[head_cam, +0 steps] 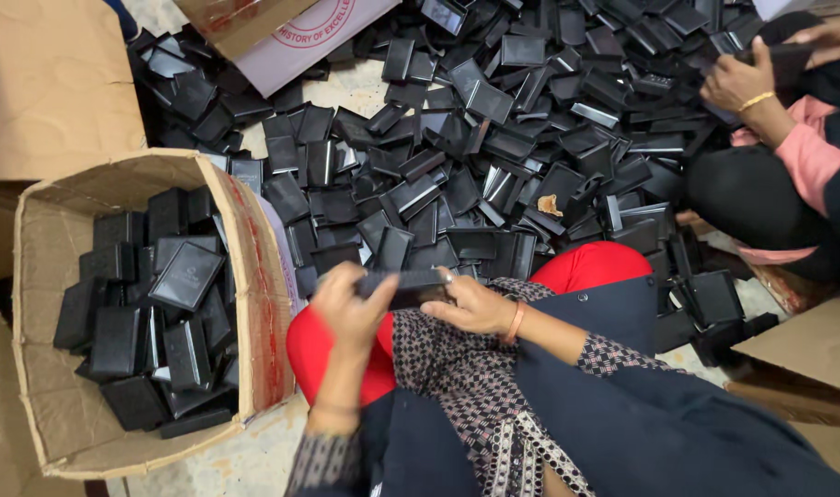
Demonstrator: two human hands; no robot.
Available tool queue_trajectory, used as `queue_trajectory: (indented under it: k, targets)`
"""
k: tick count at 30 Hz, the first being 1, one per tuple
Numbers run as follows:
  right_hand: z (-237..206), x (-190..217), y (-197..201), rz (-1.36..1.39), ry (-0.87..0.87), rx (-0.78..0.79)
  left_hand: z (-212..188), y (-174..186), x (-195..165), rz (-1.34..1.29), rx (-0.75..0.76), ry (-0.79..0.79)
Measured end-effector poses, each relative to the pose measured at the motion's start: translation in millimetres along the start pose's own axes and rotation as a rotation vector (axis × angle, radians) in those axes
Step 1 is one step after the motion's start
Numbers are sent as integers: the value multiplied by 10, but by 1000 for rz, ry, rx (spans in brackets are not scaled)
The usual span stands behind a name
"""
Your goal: The person sits on the floor and repeatedly picks up small black rectangular components from a large pile. They inspect each item and place it into a cardboard box. Another person is visible nearby doing the same task.
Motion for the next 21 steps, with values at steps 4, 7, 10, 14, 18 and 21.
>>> queue_trajectory:
  k: [4,7,10,14,18,21]
  targets:
    - [-280,-343,687,-178,75,-368,311,1448,1,437,-334,-36]
    - [-1122,-911,1551,-416,-97,-841,543,1867,22,880,-321,93]
    - [-2310,-1515,1985,-494,-329,-1334,668,1510,-27,795,-128,146]
    - [-3488,-2200,1373,-161,-1000,-1472,508,286,-55,486,104,75]
    - [-3540,-2566,555,934,-1246,-1189,-334,-1398,45,306,925,38]
    - [-3155,-2610,778,1104,-810,-1126,-903,-2137,-20,369,857,-488]
Point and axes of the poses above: each hand's wrist, its own z-axis towards the middle knuckle, its own y-axis out of the back of the hand, x = y × z, the point moved 4 cm from there along z, towards the middle knuckle, and after that the axes turned 1 degree about z, right-handed, at the moved point
